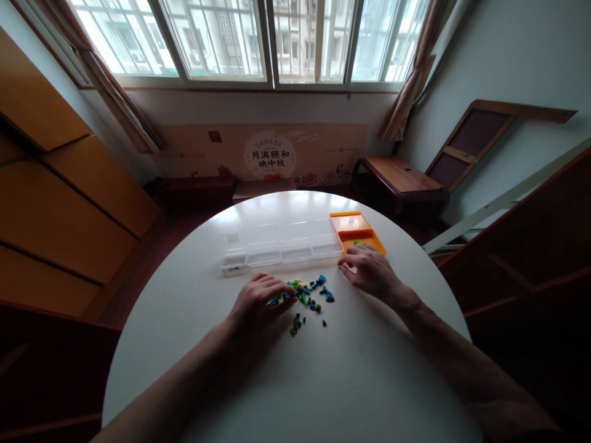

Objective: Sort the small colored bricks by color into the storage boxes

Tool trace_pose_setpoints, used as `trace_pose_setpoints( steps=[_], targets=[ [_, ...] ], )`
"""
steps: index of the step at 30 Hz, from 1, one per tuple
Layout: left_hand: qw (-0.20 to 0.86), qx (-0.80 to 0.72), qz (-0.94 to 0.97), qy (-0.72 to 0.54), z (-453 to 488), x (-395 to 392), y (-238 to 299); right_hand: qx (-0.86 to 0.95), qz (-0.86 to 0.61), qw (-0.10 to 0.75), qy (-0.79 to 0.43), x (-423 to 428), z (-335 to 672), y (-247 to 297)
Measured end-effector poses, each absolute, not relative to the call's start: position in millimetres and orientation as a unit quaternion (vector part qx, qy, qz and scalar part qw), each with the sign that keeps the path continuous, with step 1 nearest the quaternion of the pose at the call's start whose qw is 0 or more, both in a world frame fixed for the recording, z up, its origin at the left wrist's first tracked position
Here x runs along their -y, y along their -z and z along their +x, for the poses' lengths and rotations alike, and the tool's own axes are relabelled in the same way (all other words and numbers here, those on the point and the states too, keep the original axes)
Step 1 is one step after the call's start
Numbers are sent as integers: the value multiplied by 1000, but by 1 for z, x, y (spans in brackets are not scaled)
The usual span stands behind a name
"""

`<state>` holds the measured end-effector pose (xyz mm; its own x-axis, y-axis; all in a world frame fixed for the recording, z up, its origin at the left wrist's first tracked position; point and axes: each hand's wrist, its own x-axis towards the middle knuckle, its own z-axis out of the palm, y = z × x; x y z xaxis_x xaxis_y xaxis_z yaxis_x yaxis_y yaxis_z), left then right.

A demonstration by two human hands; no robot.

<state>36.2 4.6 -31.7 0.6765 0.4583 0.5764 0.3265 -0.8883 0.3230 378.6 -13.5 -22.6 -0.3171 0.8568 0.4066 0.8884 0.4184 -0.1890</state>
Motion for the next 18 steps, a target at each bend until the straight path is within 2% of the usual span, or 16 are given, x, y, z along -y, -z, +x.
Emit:
trace_pose_setpoints(
  steps=[6,10,13,18],
  targets=[
    [88,-220,911,-337,36,-4,30,718,-595,353,81,4,400,22],
    [95,-218,910,-340,35,-5,30,681,-626,369,94,-2,409,28],
    [108,-223,902,-353,34,-5,30,712,-585,383,71,2,398,26],
    [175,-267,869,-378,38,1,32,814,-417,405,-18,25,350,18]
  ],
)
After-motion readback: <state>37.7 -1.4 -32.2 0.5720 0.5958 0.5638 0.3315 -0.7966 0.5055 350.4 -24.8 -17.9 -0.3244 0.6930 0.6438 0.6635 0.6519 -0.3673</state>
